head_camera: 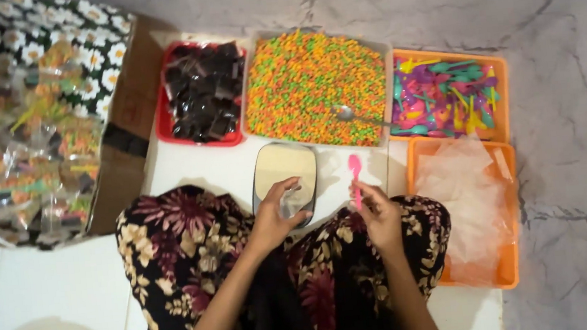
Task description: Filling small plastic bags with colorful beads, weighing them on a scale, and sealing them.
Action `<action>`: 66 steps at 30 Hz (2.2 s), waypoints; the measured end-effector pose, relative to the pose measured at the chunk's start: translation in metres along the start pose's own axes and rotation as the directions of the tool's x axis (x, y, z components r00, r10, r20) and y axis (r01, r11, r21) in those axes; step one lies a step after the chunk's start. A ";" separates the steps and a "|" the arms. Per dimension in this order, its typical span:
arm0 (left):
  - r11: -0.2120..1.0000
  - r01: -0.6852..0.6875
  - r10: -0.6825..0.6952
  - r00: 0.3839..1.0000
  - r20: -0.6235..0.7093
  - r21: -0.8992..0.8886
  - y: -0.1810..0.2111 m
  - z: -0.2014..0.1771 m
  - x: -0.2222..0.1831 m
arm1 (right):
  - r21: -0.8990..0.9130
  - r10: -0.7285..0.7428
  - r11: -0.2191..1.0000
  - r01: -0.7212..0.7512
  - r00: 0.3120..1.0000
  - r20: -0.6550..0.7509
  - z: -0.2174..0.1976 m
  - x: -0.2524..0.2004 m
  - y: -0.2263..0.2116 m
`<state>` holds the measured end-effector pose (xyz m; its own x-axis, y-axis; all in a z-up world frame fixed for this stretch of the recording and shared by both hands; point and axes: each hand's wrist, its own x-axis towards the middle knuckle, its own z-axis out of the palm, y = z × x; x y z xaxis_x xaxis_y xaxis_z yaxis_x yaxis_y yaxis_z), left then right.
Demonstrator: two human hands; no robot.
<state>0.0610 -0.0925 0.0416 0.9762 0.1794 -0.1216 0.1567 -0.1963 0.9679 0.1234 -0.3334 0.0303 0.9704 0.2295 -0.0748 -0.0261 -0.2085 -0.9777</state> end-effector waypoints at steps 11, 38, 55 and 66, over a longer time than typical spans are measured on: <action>0.988 -0.087 0.107 0.981 0.159 -0.127 0.014 -0.018 -0.036 | 0.009 -0.280 0.957 0.288 0.937 -0.209 0.043 -0.034 -0.108; 0.976 -0.108 0.154 0.957 0.247 -0.191 0.008 -0.036 -0.034 | -0.403 -0.470 0.687 0.604 0.793 0.388 0.078 -0.010 -0.120; 0.990 0.130 -0.131 0.991 -0.024 -0.061 -0.006 -0.043 -0.001 | -0.411 -0.147 0.907 0.086 0.982 -0.118 -0.018 0.100 0.012; 0.971 0.239 -0.238 0.965 -0.105 -0.001 -0.005 -0.043 0.031 | -0.521 -0.086 0.838 -0.165 0.901 -0.425 -0.077 0.224 0.198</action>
<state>0.0842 -0.0442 0.0422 0.8894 0.3216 -0.3248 0.3857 -0.1468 0.9109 0.3536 -0.3963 -0.1651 0.9787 -0.1791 0.1004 -0.0572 -0.7075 -0.7044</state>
